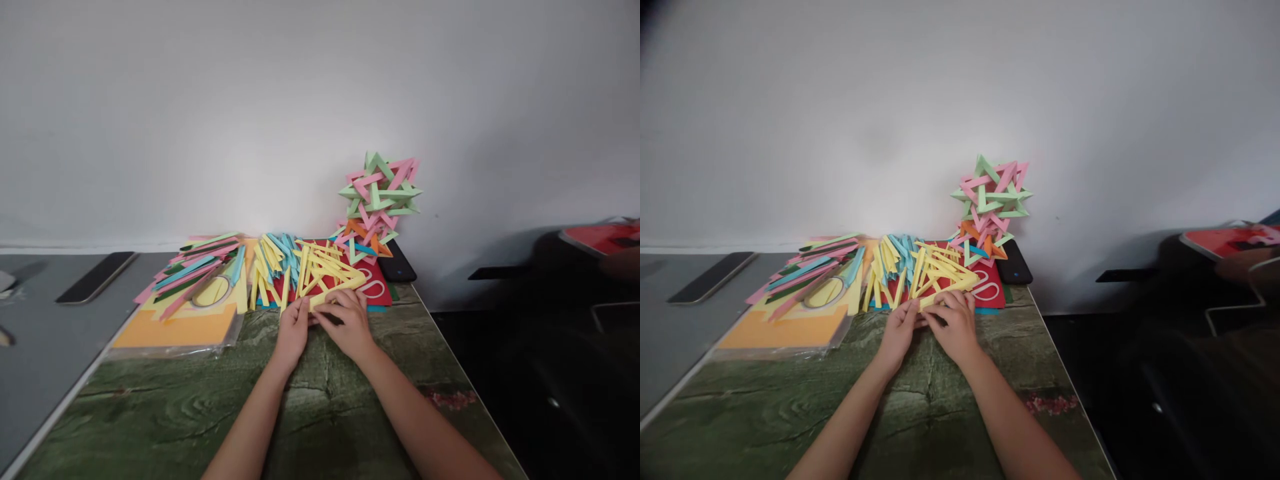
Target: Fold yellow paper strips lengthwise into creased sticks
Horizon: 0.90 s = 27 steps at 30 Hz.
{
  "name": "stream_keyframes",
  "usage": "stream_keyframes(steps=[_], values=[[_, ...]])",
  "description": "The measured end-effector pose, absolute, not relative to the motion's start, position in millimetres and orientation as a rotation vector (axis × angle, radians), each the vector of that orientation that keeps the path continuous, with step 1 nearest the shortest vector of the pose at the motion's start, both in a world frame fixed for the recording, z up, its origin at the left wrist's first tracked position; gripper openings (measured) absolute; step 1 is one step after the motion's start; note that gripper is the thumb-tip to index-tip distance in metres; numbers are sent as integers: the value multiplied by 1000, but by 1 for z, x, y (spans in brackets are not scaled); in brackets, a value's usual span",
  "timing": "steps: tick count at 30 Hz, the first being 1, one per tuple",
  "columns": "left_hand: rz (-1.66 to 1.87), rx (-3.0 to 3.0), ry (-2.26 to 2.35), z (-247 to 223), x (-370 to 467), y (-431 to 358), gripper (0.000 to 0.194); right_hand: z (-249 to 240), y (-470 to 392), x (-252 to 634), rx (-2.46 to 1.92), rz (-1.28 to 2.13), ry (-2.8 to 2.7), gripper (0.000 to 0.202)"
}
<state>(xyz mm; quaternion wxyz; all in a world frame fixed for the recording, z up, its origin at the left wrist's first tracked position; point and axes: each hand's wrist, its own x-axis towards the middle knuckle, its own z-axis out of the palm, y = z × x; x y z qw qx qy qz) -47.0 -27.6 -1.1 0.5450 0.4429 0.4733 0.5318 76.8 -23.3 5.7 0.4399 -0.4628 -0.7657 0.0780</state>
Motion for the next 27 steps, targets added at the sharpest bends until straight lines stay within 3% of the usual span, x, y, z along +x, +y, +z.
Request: stream_keyframes(steps=[27], values=[[1229,971,1103,-1,-45,-27,24,0,-13,79,-1344,335,-1684,13]])
